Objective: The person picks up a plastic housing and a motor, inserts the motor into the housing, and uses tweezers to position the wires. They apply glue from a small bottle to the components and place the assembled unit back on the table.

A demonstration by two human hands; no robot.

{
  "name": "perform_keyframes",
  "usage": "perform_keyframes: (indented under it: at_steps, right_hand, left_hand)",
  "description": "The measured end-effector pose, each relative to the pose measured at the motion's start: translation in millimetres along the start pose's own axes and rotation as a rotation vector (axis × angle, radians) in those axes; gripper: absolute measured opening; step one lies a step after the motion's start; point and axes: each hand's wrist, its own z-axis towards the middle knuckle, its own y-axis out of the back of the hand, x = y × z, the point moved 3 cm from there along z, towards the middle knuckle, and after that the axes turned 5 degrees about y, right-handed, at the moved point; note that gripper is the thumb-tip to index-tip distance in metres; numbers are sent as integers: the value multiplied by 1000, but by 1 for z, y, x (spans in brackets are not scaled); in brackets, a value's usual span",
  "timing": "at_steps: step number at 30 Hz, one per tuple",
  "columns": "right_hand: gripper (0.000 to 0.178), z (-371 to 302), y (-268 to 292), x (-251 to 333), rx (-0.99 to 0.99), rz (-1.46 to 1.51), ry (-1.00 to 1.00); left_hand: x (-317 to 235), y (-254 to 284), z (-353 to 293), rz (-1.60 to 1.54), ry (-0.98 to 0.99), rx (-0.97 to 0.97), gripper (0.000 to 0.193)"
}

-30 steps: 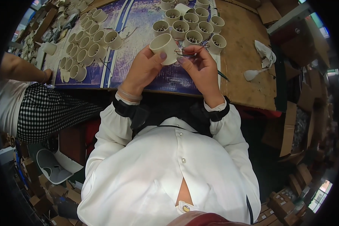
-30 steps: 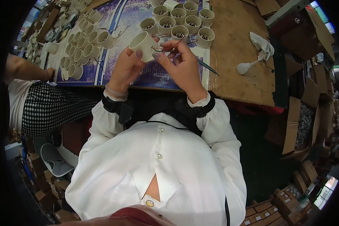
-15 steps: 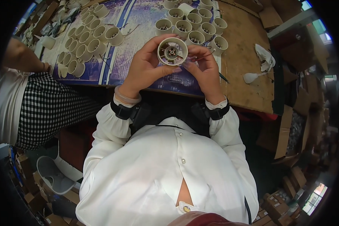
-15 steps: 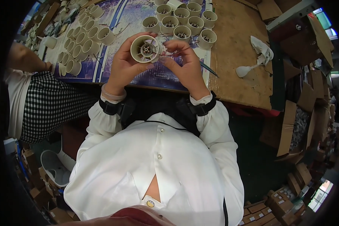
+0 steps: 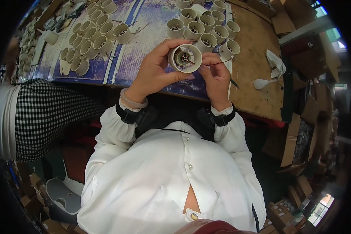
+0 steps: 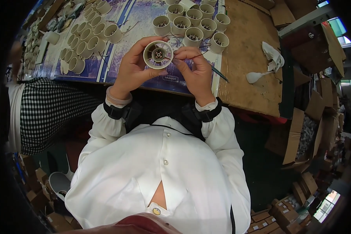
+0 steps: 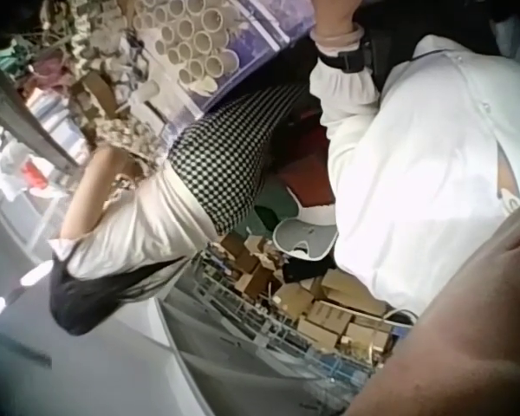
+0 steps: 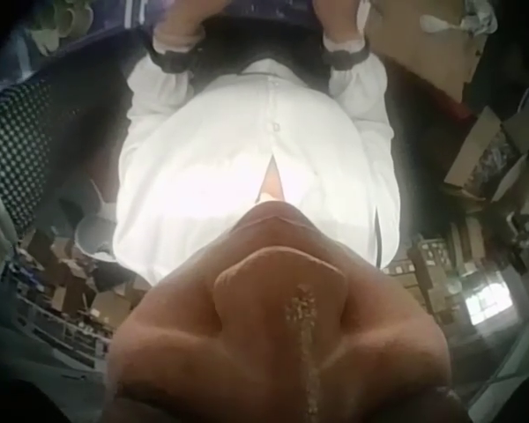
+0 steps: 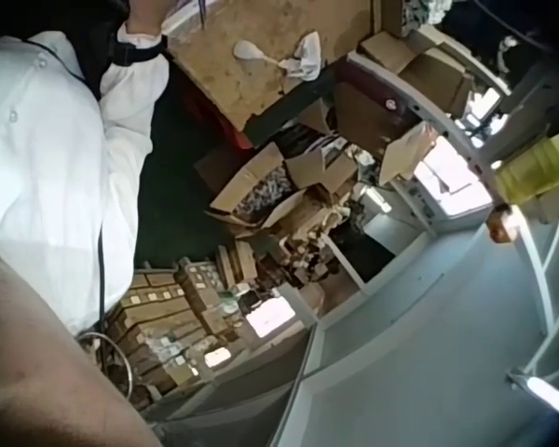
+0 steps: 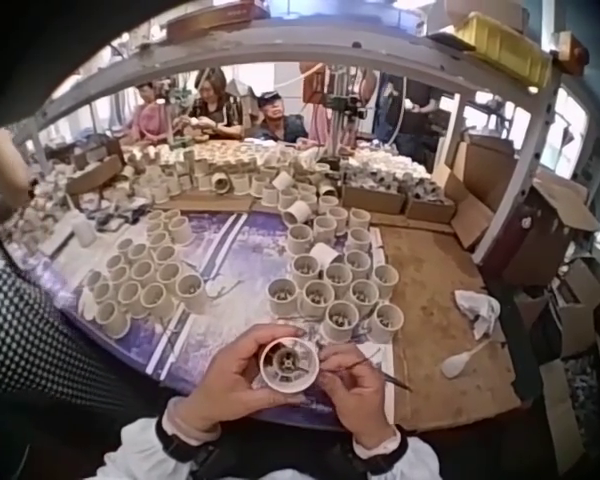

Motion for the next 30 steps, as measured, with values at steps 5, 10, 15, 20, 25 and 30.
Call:
perform_keyframes:
  at_steps: [5, 10, 15, 20, 25, 30]
  right_hand:
    - [8, -8, -6, 1, -83, -19, -116]
    - [10, -15, -11, -4, -82, 28, -225]
    - [9, -14, -15, -11, -171, 138, -347]
    - [11, -13, -14, -15, -93, -119, -279]
    - [11, -27, 2, -16, -163, -241, -218]
    - [3, -22, -11, -7, -191, -101, -244]
  left_hand:
    - [2, -1, 1, 35, 4, -35, 66]
    - [11, 1, -1, 180, -12, -68, 65]
    - [19, 2, 0, 9, 88, -78, 68]
    - [21, 6, -6, -65, 132, -154, 65]
    - [36, -13, -3, 31, 142, -203, 68]
    - [20, -15, -8, 72, 135, -300, 63]
